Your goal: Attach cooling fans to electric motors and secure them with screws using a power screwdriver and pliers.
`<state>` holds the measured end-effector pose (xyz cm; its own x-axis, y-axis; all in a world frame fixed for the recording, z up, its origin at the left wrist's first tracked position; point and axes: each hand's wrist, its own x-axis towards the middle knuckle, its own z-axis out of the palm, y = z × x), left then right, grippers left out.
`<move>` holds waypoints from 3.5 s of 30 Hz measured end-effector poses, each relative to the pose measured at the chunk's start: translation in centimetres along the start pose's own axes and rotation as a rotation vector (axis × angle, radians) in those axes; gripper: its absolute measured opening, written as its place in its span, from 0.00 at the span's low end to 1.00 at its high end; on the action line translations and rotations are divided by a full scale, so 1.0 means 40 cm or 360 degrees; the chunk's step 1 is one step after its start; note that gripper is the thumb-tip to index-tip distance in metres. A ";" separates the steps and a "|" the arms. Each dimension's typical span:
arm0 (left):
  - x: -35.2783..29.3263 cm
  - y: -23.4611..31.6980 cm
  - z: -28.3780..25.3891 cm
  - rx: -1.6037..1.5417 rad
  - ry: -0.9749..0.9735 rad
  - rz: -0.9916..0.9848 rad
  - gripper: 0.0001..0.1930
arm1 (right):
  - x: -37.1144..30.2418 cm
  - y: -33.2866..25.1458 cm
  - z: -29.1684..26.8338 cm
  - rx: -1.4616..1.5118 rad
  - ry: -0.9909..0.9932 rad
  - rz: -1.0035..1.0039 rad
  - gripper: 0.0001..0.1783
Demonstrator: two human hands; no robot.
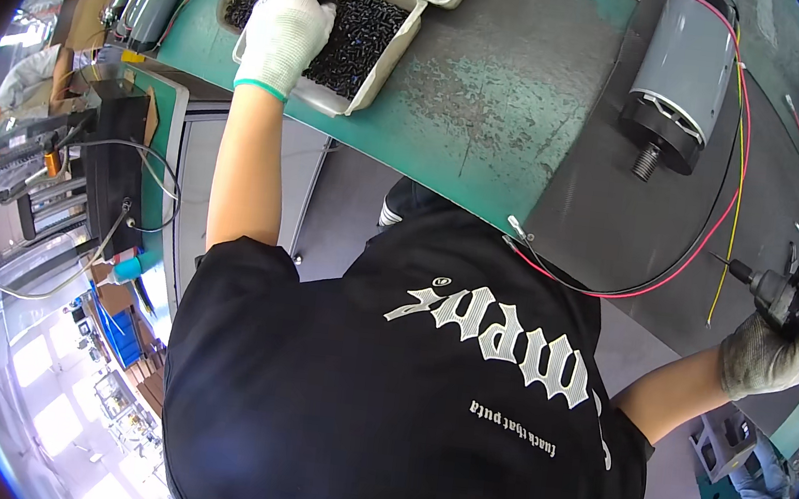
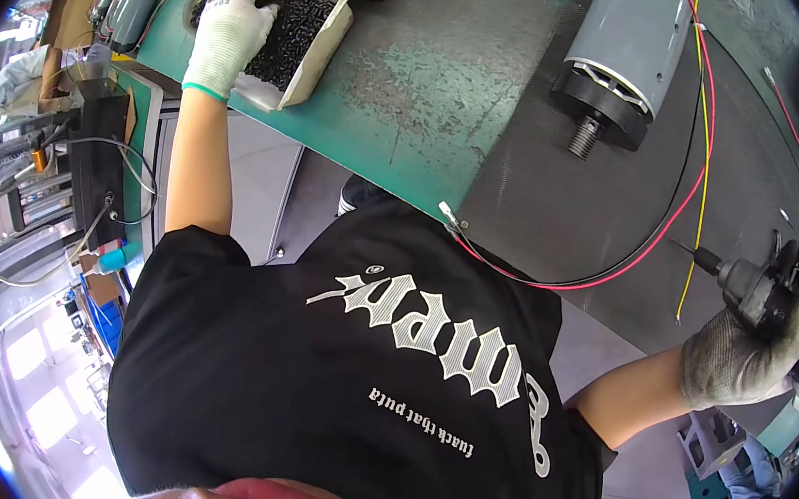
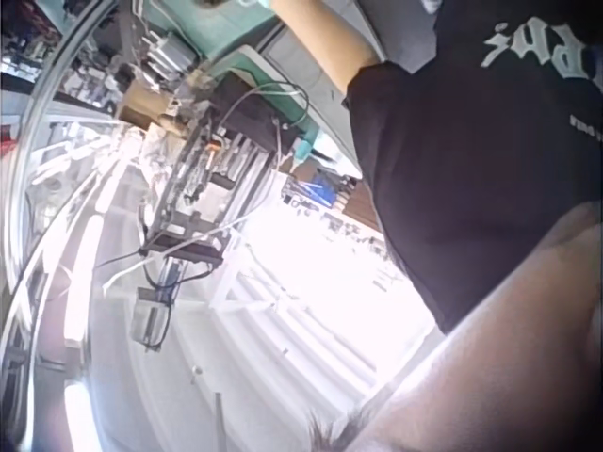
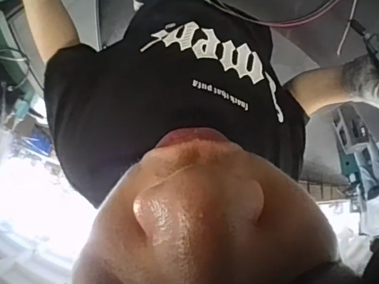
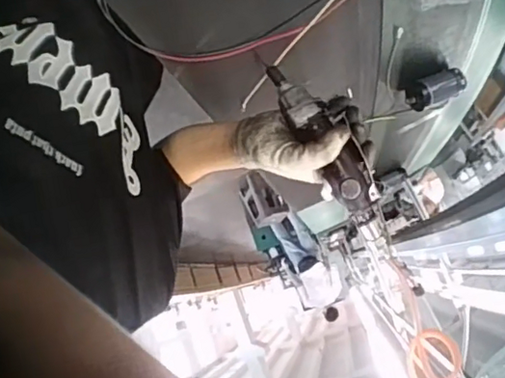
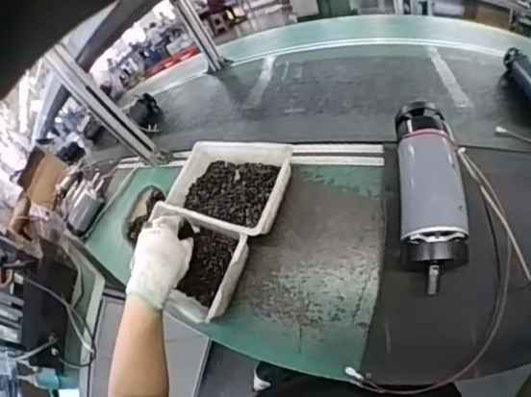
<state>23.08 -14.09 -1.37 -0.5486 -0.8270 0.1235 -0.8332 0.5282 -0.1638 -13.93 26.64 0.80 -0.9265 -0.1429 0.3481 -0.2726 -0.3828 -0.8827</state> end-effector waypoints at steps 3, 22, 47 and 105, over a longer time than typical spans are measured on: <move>0.008 -0.009 0.006 -0.0072 -0.0016 0.0012 0.12 | -0.001 -0.005 -0.009 0.0122 -0.0024 0.0094 0.15; 0.026 -0.059 0.055 -0.0393 0.0028 0.0036 0.16 | -0.013 -0.022 0.029 0.0203 -0.0050 0.0261 0.19; -0.246 0.608 -0.133 -0.4443 -0.1593 0.0310 0.17 | -0.086 -0.144 0.154 0.0382 -0.0584 -0.0526 0.19; -0.223 0.618 -0.052 -0.4047 -0.2199 -0.0729 0.18 | -0.136 -0.038 0.263 0.0817 -0.0741 0.0230 0.17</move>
<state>7.22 6.72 -4.50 -0.9020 -0.0838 -0.4235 -0.0165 -0.9735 0.2279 -5.76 18.39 3.58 -0.7057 -0.5563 0.4388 0.1076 -0.6963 -0.7096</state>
